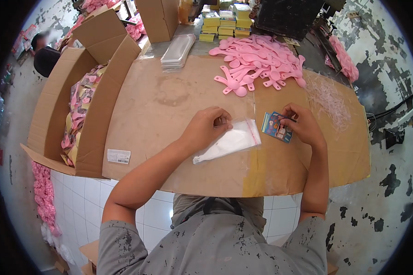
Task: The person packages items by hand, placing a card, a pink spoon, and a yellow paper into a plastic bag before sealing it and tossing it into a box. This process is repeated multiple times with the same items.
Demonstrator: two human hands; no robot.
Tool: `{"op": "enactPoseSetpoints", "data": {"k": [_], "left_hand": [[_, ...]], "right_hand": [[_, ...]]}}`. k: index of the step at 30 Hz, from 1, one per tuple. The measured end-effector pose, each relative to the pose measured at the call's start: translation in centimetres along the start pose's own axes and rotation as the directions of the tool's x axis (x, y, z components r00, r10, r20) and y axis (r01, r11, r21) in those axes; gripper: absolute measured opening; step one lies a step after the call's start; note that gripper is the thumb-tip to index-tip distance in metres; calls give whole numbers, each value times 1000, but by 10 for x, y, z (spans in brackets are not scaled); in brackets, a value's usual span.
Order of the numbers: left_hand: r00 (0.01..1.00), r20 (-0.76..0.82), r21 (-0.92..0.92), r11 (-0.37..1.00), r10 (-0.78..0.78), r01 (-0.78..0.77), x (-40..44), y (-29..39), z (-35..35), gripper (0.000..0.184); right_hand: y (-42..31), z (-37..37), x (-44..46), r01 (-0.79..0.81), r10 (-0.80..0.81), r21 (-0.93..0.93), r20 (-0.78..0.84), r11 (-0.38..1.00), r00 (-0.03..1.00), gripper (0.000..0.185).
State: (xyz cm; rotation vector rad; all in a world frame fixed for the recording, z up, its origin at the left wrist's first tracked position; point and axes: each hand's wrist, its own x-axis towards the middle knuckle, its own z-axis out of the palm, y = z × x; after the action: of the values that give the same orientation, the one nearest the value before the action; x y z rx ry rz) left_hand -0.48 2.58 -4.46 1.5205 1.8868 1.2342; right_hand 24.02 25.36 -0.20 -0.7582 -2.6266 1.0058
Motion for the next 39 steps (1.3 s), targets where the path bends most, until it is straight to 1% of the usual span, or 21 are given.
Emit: {"op": "enactPoseSetpoints", "data": {"k": [1,4,5,7,10,12,13,16,17,19,20,22,25,28,31,34,37,39], "left_hand": [[999,-3,-51,998,-49,49,0,2,-1,24],[996,-67,16,998,59,-58,-1,-2,0,21],[996,-61,44,997,71,-68,-1,-2,0,20],[995,-50,99,991,92,-87,-1,-4,1,19],[995,-36,89,992,93,-90,-2,5,-1,14],[998,-36,30,999,41,-40,-2,6,-1,12],[999,-37,1,1000,14,-14,-3,6,-2,11],[971,-218,-294,942,99,-162,3,-15,3,9],[986,-168,-432,897,20,-92,4,-22,1,9],[994,-32,-666,744,-108,59,5,-10,-15,10],[993,21,-689,718,-113,97,5,-3,-20,13],[984,123,-728,662,-127,177,0,9,-29,17],[982,156,-701,689,-104,184,-2,17,-25,28],[979,161,-687,698,-123,201,-4,15,-14,36],[978,171,-624,755,-121,202,-5,15,-11,39],[976,179,-649,731,-122,211,-7,16,-8,40],[979,173,-644,740,-104,192,-8,17,-5,40],[985,172,-538,835,-26,116,-10,17,-4,40]], "right_hand": [[1,0,0,-1,1,8,-18,1000,1000,17],[-2,0,-2,69,-74,-57,-97,996,993,15],[-5,1,-3,92,-86,65,-90,994,992,15],[-18,10,-7,131,-111,303,-80,944,991,15],[-34,41,-7,330,-363,476,-24,815,932,17],[-42,49,-5,351,-381,240,91,905,920,18],[-44,52,-4,365,-380,115,151,924,913,19],[-31,58,-1,332,-365,241,106,912,925,20],[-29,58,-2,319,-353,242,110,916,929,19],[-38,56,-5,294,-328,243,109,924,938,18],[-38,55,-5,282,-312,262,82,923,946,19],[-39,54,-5,257,-282,302,38,918,959,20],[-51,48,-6,177,-159,463,-77,869,984,23],[-42,54,-1,226,-122,543,-222,809,967,27],[-42,57,-1,298,-147,537,-306,789,941,25],[-44,55,-4,296,-183,449,-277,843,943,25],[-51,46,-7,310,-295,157,-112,938,949,27],[-54,50,-3,417,-410,152,-75,896,909,30]]}}
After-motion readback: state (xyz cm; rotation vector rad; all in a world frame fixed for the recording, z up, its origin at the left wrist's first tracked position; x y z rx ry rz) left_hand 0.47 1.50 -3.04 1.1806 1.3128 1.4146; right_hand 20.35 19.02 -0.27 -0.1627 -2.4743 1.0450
